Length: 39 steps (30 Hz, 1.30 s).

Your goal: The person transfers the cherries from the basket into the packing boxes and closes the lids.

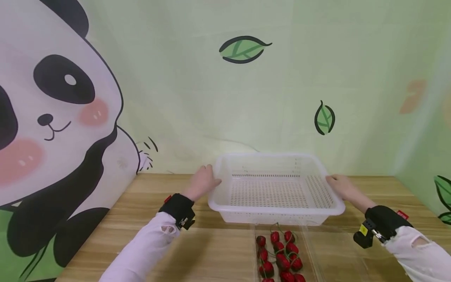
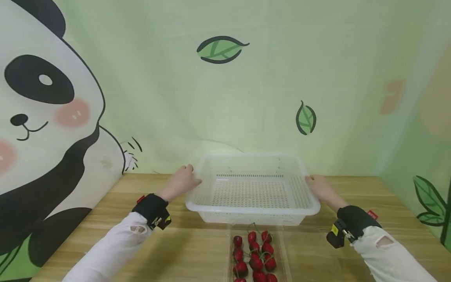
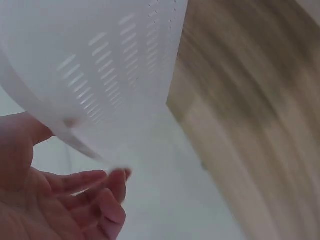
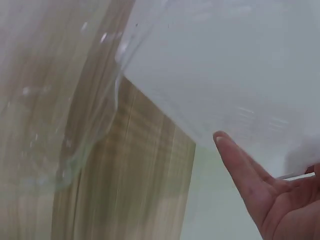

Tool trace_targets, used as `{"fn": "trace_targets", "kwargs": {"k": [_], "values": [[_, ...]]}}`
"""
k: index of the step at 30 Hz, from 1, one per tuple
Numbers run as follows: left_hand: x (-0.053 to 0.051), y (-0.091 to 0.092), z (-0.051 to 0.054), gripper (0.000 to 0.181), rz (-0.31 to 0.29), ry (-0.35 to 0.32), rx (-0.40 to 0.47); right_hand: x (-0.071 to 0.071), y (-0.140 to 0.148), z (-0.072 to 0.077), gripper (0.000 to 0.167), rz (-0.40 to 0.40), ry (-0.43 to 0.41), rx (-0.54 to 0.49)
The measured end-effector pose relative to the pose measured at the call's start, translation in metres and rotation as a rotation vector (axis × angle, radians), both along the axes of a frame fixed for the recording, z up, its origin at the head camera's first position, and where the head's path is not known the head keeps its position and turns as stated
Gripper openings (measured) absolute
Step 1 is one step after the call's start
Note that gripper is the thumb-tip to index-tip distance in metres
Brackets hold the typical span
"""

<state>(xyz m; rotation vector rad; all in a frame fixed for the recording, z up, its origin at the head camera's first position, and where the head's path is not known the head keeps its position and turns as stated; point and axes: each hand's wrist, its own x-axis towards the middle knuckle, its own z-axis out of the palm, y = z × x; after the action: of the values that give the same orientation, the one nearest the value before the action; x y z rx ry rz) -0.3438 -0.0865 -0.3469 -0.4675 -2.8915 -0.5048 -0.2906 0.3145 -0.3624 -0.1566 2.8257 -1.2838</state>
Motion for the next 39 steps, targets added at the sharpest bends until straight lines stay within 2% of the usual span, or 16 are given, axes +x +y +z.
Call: {"fn": "trace_targets", "kwargs": {"k": [4, 9, 11, 13, 16, 18, 21, 24, 28, 32, 35, 39], "values": [[-0.002, -0.02, -0.01, 0.037, -0.015, -0.102, 0.12, -0.005, -0.018, -0.001, 0.043, 0.024, -0.005, 0.019], [-0.002, -0.051, -0.019, 0.033, 0.009, -0.076, 0.147, -0.011, -0.048, 0.005, 0.038, 0.106, -0.044, -0.039], [-0.002, -0.063, -0.019, 0.027, 0.029, -0.041, 0.12, -0.013, -0.058, 0.007, 0.037, 0.134, -0.05, -0.07], [0.0, -0.071, -0.019, 0.026, 0.035, 0.022, 0.043, -0.014, -0.066, 0.008, 0.036, 0.149, -0.053, -0.088], [0.01, -0.076, -0.015, 0.029, -0.001, 0.17, -0.1, -0.014, -0.073, 0.008, 0.035, 0.151, -0.061, -0.096], [0.021, -0.073, -0.012, 0.033, -0.072, 0.271, -0.182, -0.013, -0.073, 0.008, 0.035, 0.155, -0.061, -0.085], [0.039, -0.062, -0.006, 0.034, -0.223, 0.336, -0.25, -0.01, -0.07, 0.006, 0.037, 0.141, -0.061, -0.081], [0.055, -0.049, -0.003, 0.032, -0.388, 0.277, -0.244, -0.006, -0.066, 0.005, 0.039, 0.117, -0.055, -0.091], [0.063, -0.037, -0.006, 0.038, -0.523, 0.163, -0.231, 0.001, -0.056, 0.006, 0.034, 0.094, -0.057, -0.092], [0.062, -0.035, -0.014, 0.047, -0.579, 0.01, -0.225, 0.005, -0.048, 0.002, 0.029, 0.085, -0.068, -0.069], [0.062, -0.035, -0.018, 0.053, -0.583, -0.071, -0.206, 0.007, -0.043, -0.002, 0.027, 0.089, -0.069, -0.062], [0.062, -0.033, -0.02, 0.051, -0.556, -0.075, -0.168, 0.008, -0.041, -0.002, 0.028, 0.093, -0.053, -0.051]]}}
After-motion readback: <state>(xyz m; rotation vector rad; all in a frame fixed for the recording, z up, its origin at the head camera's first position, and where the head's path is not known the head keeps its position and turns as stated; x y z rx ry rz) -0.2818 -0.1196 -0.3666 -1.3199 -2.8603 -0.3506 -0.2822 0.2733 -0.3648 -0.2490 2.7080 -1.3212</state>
